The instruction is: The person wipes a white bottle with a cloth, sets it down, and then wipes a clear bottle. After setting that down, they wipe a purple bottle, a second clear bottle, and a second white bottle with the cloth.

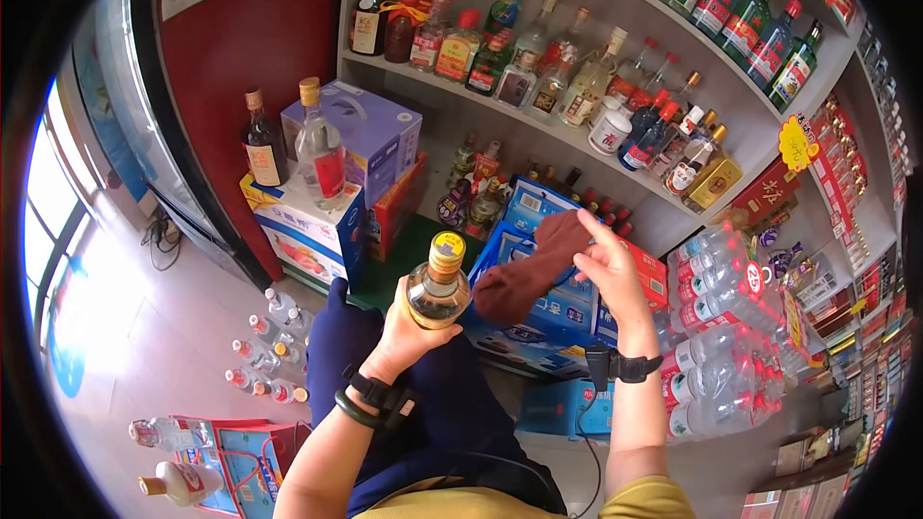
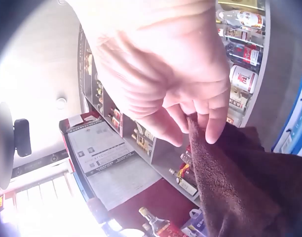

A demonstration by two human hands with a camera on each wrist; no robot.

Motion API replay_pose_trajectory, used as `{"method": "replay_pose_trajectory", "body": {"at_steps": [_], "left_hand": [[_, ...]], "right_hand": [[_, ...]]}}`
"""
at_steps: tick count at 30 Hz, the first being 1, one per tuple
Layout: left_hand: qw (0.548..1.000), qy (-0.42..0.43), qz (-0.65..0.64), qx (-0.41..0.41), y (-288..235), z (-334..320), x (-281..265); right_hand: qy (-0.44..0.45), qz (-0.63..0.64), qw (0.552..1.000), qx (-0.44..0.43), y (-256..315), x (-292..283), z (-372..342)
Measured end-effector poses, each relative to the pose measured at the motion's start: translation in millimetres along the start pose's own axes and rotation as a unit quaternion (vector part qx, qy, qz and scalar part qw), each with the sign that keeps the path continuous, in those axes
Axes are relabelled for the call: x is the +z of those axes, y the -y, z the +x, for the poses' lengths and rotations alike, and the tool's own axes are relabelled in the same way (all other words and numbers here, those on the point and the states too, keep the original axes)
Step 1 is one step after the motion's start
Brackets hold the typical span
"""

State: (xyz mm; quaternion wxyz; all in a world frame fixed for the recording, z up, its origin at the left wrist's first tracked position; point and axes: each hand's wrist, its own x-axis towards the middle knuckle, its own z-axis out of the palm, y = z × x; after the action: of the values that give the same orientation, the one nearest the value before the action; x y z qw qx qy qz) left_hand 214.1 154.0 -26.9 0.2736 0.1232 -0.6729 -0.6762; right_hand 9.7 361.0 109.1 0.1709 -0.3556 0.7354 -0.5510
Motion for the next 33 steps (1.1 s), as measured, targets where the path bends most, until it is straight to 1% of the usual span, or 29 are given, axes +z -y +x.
{"method": "replay_pose_trajectory", "body": {"at_steps": [2,3,5,6,8,10,11,12,13,14,15,16,18,19,20,22,23,24,26,28,29,30,31,32,33], "left_hand": [[1.0,-0.006,0.003,0.004,-4.9,-2.2,0.6],[1.0,-0.009,0.005,0.01,-6.5,-2.1,1.2],[1.0,-0.008,-0.003,0.008,-5.3,-2.2,1.3],[1.0,-0.008,-0.011,0.006,-5.0,-1.6,1.2],[1.0,-0.008,-0.006,0.001,-5.0,-1.6,0.3],[1.0,-0.009,0.001,-0.004,-4.3,-1.0,-0.9],[1.0,-0.009,0.006,0.002,-3.6,-0.8,-0.8],[1.0,-0.007,0.011,0.008,-2.7,-0.9,-0.7],[1.0,-0.005,0.013,0.003,-1.5,-0.8,-1.0],[1.0,0.0,0.005,-0.006,-0.5,0.2,-0.9],[1.0,0.005,-0.004,-0.016,0.3,0.8,0.4],[1.0,0.008,-0.004,-0.018,0.6,1.1,2.1],[1.0,0.007,-0.001,-0.003,0.2,2.7,3.0],[1.0,0.005,-0.001,-0.003,-1.2,2.2,3.7],[1.0,-0.002,0.004,0.005,-3.7,1.1,5.2],[1.0,-0.014,0.008,0.012,-7.2,-0.6,5.8],[1.0,-0.009,0.012,0.015,-8.3,-0.7,5.4],[1.0,-0.004,0.015,0.018,-9.6,-0.7,4.8],[1.0,-0.004,0.015,0.015,-12.6,-0.9,2.3],[1.0,-0.009,0.012,0.012,-12.4,-0.4,0.6],[1.0,-0.007,0.011,0.011,-7.8,0.6,-0.5],[1.0,0.002,-0.004,-0.009,-2.8,2.4,-2.1],[0.999,0.011,-0.018,-0.028,0.7,3.2,-3.4],[0.999,0.01,-0.018,-0.027,3.0,2.6,-3.2],[1.0,0.003,-0.02,-0.016,0.9,2.5,-2.0]], "right_hand": [[-0.024,0.011,0.999,0.031,-9.4,-5.4,1.8],[-0.024,0.011,0.999,0.032,-17.0,-4.0,3.6],[-0.085,-0.016,0.995,0.059,-37.6,-1.4,6.3],[-0.085,-0.017,0.994,0.059,-51.4,-4.2,7.9],[-0.001,0.061,0.989,0.137,-80.1,-11.7,10.3],[0.003,0.057,0.987,0.149,-79.0,-8.5,13.2],[-0.011,-0.044,0.989,0.143,-77.0,-10.6,15.8],[-0.025,-0.144,0.98,0.137,-68.9,-10.2,17.4],[-0.049,-0.191,0.977,0.08,-61.1,-6.7,19.6],[-0.051,-0.19,0.977,0.085,-51.6,-2.7,23.2],[-0.057,-0.28,0.958,-0.019,-40.2,3.2,27.6],[-0.061,-0.365,0.921,-0.124,-29.9,11.0,30.7],[0.016,-0.277,0.952,-0.13,-12.6,34.3,35.1],[0.055,-0.238,0.959,-0.143,-13.8,42.8,36.9],[0.058,-0.238,0.959,-0.144,-16.5,42.0,39.5],[0.037,-0.225,0.973,0.025,-29.2,33.3,46.9],[-0.032,-0.257,0.966,-0.017,-50.8,28.3,48.7],[-0.044,-0.306,0.951,-0.021,-62.0,21.4,47.6],[-0.017,-0.355,0.933,-0.059,-89.3,14.3,38.1],[0.02,-0.357,0.934,-0.004,-68.7,27.7,21.1],[0.013,-0.398,0.917,-0.009,-75.6,30.9,16.9],[-0.001,-0.431,0.902,-0.03,-81.1,35.9,12.7],[0.003,-0.452,0.891,-0.036,-88.1,36.0,11.9],[0.007,-0.473,0.88,-0.043,-92.1,36.0,12.4],[0.008,-0.473,0.88,-0.046,-88.1,34.9,13.5]]}}
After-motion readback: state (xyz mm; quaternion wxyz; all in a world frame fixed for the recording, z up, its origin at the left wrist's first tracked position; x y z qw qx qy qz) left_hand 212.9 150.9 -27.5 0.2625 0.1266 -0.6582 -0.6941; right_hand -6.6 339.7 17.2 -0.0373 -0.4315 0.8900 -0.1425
